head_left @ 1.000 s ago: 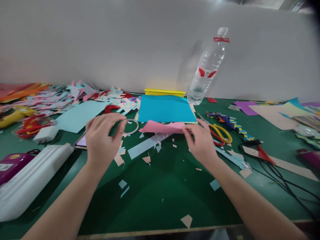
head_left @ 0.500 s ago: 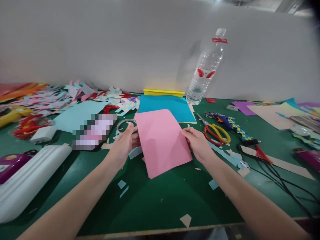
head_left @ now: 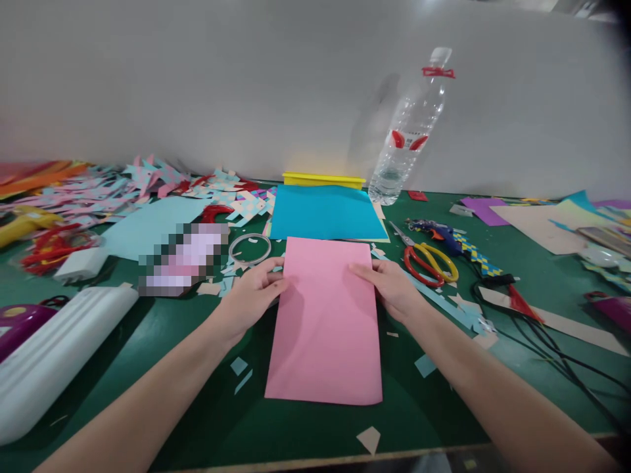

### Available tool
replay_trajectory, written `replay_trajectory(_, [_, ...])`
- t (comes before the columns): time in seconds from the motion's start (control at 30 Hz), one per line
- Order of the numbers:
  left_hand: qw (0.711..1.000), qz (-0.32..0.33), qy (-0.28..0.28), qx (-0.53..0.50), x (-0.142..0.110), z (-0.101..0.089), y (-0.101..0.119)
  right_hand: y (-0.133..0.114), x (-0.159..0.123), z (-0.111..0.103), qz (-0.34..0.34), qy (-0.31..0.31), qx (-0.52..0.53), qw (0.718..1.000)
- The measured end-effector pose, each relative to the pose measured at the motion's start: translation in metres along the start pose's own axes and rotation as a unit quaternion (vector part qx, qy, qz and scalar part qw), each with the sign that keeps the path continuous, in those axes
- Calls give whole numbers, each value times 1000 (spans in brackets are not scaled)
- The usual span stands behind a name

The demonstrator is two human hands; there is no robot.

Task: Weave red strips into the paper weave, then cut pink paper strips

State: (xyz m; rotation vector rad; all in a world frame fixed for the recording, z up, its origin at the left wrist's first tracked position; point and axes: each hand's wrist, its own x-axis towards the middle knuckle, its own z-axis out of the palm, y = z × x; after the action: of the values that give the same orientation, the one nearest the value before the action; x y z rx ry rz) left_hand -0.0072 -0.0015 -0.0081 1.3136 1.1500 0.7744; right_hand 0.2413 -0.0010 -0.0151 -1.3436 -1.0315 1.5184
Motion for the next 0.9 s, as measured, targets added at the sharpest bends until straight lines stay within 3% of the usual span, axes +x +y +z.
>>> replay_trajectory(0.1, [1000,-13,24,-6,1,0,-1,-1,-1,0,-1,-2,-26,1000])
replay_trajectory(0.3, [998,24,55,-2,4,0,-6,-3,-5,1,-33,-18,-137,990])
replay_trajectory(0.43, [996,40,71,44,7,-1,-12,2,-2,0,-49,-19,-151,987])
replay_trajectory(0.57, [998,33,56,22,9,-2,-15,5,0,-1,-57,-28,-158,985])
replay_trajectory(0.9, [995,42,81,47,10,-3,-17,4,0,-1,-67,-30,-170,983])
